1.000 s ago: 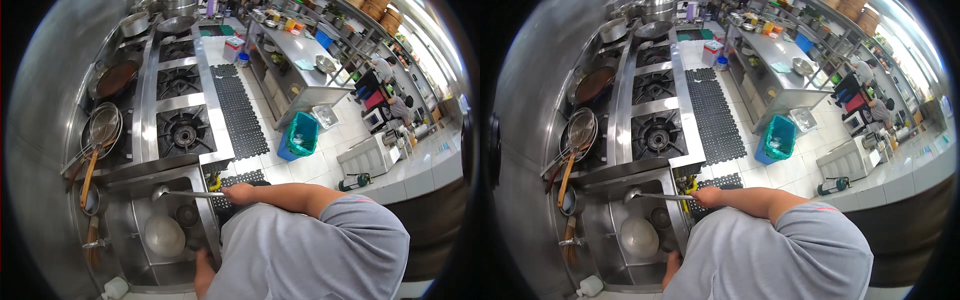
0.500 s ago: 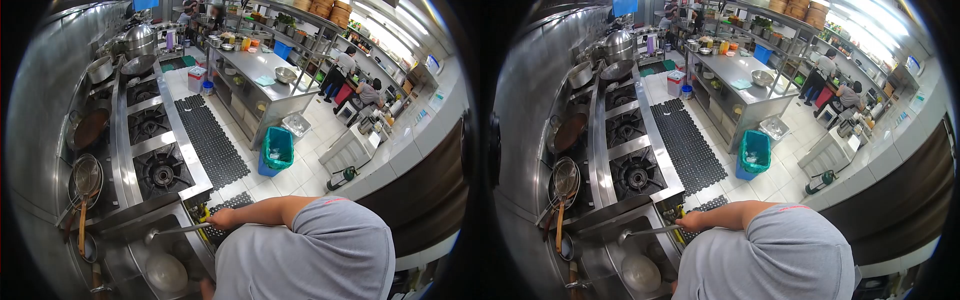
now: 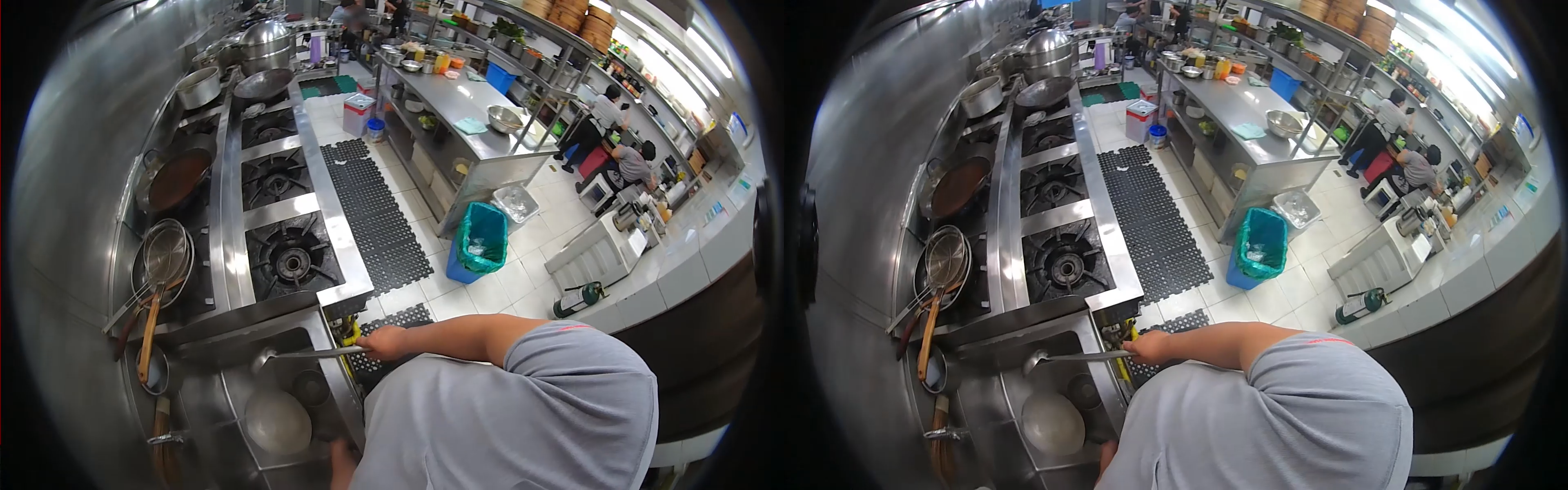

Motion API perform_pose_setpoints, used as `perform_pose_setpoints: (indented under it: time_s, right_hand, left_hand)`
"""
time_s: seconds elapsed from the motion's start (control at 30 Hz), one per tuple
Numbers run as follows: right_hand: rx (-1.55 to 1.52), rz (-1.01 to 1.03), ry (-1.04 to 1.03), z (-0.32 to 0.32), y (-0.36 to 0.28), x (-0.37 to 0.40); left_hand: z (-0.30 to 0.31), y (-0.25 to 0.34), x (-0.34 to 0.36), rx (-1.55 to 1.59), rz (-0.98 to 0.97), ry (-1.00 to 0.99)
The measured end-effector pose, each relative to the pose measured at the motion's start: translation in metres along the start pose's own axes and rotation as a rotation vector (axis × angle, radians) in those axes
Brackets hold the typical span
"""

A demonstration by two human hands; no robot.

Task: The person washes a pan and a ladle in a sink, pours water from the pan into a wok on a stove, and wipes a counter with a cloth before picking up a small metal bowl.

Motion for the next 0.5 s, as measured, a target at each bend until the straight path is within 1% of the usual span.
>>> perform_pose_setpoints:
  time_s: [0.03, 0.2, 0.27, 0.43, 0.5]
  right_hand:
    - [-0.004, -0.004, 0.004, -0.001, 0.0, 0.0]
    - [-0.051, 0.003, 0.034, -0.003, 0.001, 0.0]
    - [-0.049, -0.024, 0.02, -0.003, -0.001, 0.0]
    - [-0.053, -0.024, 0.014, -0.005, 0.001, -0.002]
    - [-0.056, -0.008, 0.023, -0.005, 0.001, -0.001]
  left_hand:
    - [0.001, -0.004, 0.002, -0.111, -0.066, -0.005]
    - [-0.001, -0.005, -0.01, 0.342, 0.349, -0.064]
    - [-0.002, -0.007, -0.01, 0.338, 0.337, -0.095]
    - [0.0, -0.025, -0.024, -0.147, -0.122, -0.192]
    - [-0.009, -0.012, -0.017, 0.271, 0.188, -0.091]
Point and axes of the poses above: each hand's wrist, its own x-axis away from the middle knuckle, its own z-axis out of the back of the hand, y = z × x, the point moved 1 cm from there along -x, towards the middle knuckle, and after that the axes turned 9 degrees about -x, right-handed, at the moved point
